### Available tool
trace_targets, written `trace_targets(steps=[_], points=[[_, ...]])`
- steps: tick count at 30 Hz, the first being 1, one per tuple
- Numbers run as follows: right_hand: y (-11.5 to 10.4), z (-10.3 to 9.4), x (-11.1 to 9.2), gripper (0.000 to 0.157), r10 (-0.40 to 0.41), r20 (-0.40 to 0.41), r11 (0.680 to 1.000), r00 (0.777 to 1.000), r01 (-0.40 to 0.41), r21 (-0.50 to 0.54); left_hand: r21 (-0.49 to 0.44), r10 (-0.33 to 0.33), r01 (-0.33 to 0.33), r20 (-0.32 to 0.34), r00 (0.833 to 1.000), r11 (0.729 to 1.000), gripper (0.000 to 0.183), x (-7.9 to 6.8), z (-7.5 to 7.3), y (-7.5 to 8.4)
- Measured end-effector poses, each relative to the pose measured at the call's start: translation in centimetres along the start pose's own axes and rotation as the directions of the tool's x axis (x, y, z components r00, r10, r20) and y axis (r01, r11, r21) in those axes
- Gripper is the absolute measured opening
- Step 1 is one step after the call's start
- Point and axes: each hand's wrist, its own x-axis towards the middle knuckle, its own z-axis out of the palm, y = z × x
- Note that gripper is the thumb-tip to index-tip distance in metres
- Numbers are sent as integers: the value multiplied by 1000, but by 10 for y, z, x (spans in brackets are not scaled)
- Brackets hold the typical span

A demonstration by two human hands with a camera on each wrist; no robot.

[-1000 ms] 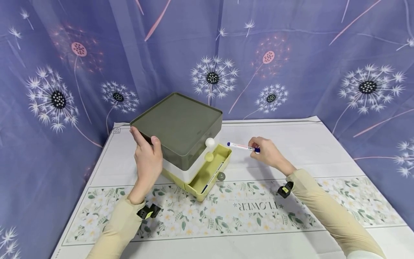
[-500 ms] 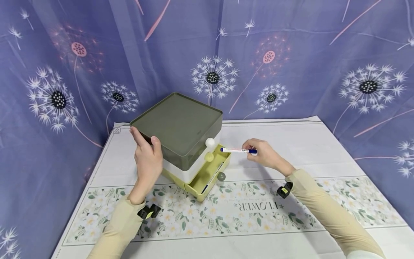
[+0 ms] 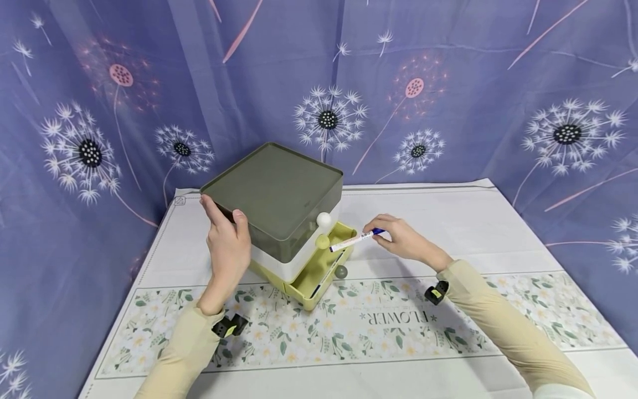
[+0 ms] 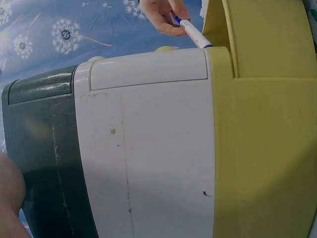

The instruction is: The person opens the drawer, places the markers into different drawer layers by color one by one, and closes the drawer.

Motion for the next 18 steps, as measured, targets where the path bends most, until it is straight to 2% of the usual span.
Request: trace_targets(steps=[9,18], points=[[-17,3,13,25,-68,3,997,998,68,-35,-2,6,-6,-3,1000,1000,69,0,0,0],[-23,10,21,32,-109,46,994,993,109,4,-1,17,-17,-11,1000,1000,69,-1,0,0]])
